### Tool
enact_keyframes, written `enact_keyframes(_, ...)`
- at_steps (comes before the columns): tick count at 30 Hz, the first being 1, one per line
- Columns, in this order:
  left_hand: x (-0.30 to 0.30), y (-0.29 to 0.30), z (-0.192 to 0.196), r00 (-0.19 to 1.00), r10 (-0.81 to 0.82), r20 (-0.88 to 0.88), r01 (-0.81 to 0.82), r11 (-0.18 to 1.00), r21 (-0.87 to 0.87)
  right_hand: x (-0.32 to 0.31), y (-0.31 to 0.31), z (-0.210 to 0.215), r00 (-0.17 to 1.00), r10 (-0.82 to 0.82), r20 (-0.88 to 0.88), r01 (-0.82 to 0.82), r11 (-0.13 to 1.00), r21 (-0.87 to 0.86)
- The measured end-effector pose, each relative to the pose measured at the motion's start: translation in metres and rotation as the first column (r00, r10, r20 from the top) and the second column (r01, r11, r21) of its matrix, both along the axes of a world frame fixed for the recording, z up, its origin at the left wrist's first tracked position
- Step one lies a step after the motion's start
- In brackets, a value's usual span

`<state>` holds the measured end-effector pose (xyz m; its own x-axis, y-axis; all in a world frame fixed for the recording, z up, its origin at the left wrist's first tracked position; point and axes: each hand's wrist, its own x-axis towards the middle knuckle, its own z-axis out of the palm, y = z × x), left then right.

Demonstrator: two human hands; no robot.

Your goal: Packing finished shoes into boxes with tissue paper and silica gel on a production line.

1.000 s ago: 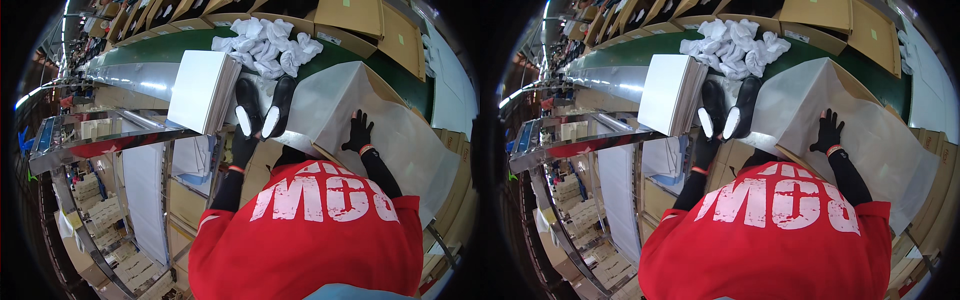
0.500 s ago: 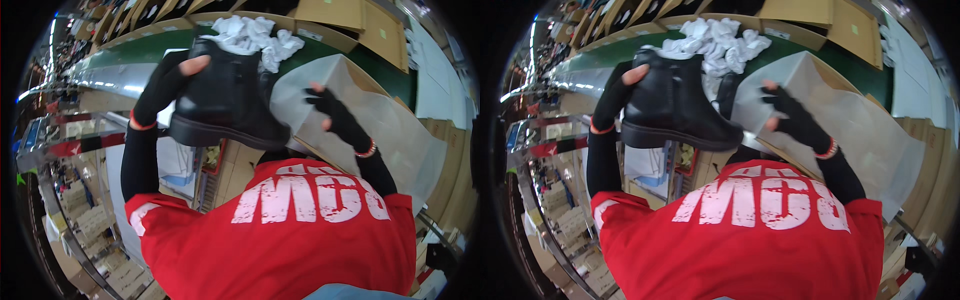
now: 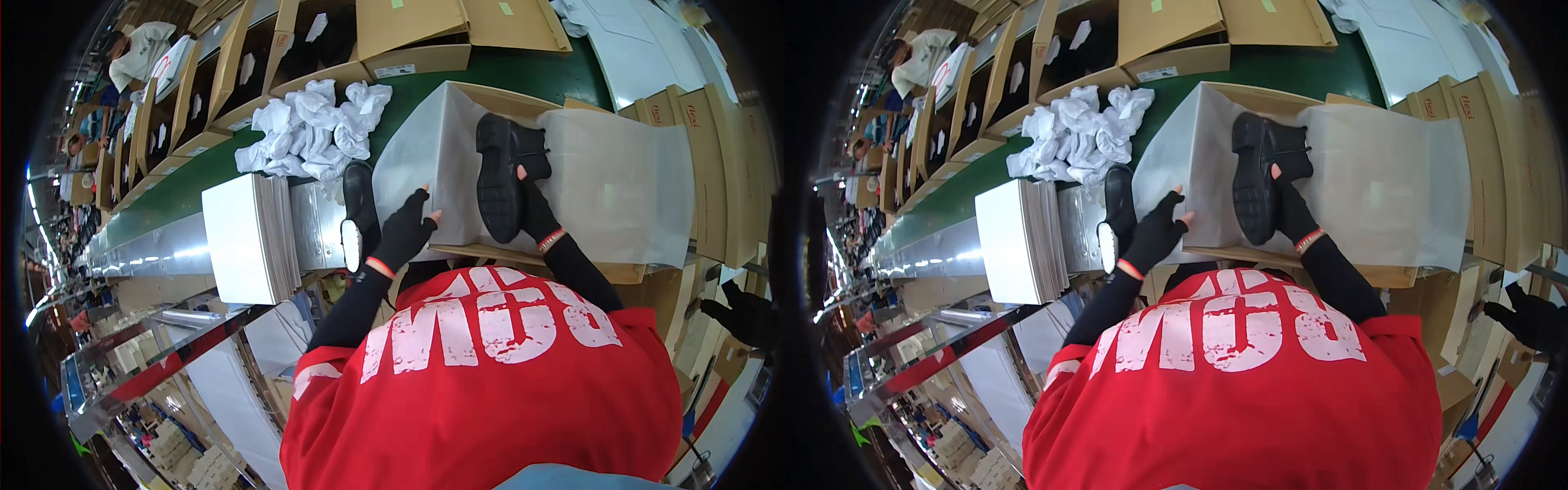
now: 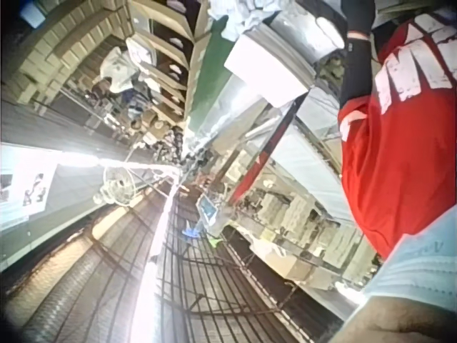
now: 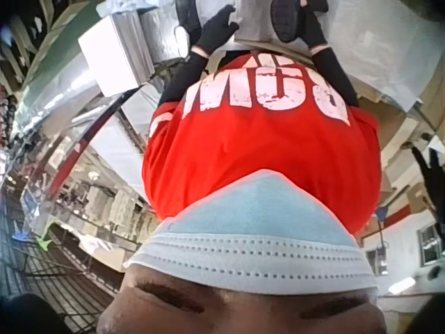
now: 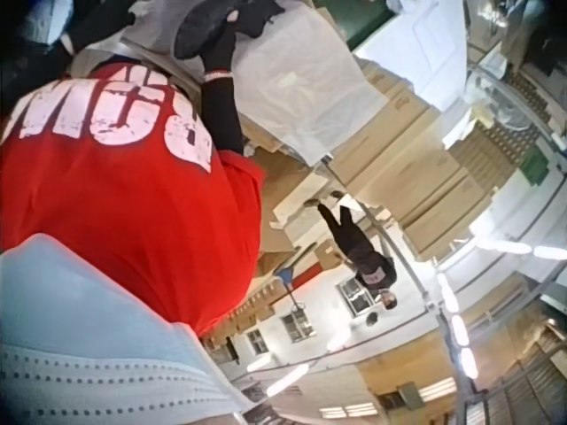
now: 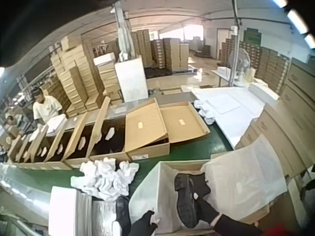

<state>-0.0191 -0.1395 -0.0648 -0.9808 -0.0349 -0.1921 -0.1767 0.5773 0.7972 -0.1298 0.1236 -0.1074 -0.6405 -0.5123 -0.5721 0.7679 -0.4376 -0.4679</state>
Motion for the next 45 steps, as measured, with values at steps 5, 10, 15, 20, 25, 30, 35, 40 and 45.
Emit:
enact_keyframes(5, -0.003, 0.023, -0.024, 0.996, 0.010, -0.090, -0.018, 0.996, -0.092, -0.014, 0.004, -0.041, 0.995, -0.064, 0.075, 0.056, 0.993, 0.102)
enact_keyframes(10, -0.001, 0.021, -0.019, 0.999, -0.010, -0.045, 0.007, 0.997, -0.074, -0.028, -0.036, -0.029, 0.992, -0.125, 0.015, 0.122, 0.986, 0.110)
enact_keyframes(15, 0.008, 0.023, -0.023, 0.994, -0.085, -0.075, 0.073, 0.986, -0.151, -0.037, -0.075, -0.060, 0.984, -0.180, -0.002, 0.178, 0.973, 0.144)
enact_keyframes(20, -0.001, -0.011, -0.024, 0.979, -0.166, 0.118, 0.151, 0.980, 0.129, -0.031, -0.064, -0.070, 0.993, -0.088, 0.081, 0.075, 0.987, 0.144)
enact_keyframes(25, -0.087, -0.091, -0.020, 0.979, 0.063, -0.194, -0.078, 0.994, -0.070, 0.009, -0.022, -0.030, 0.998, 0.056, -0.022, -0.040, 0.897, 0.440)
enact_keyframes(30, -0.172, -0.114, -0.046, 0.997, -0.073, 0.035, 0.072, 0.611, -0.788, 0.044, -0.011, 0.039, 0.964, 0.142, -0.223, -0.020, 0.879, 0.476)
enact_keyframes(35, -0.202, -0.153, -0.094, 0.981, -0.159, -0.108, -0.050, 0.334, -0.941, 0.059, -0.009, 0.071, 0.852, 0.340, -0.397, -0.082, 0.837, 0.541)
enact_keyframes(40, -0.193, -0.145, -0.008, 0.942, -0.230, -0.245, -0.066, 0.587, -0.807, 0.054, -0.003, 0.094, 0.785, 0.390, -0.481, -0.112, 0.854, 0.509)
enact_keyframes(45, -0.107, -0.064, 0.111, 0.988, -0.058, -0.145, 0.081, 0.984, 0.158, 0.038, -0.014, 0.095, 0.626, 0.332, -0.706, 0.051, 0.885, 0.462)
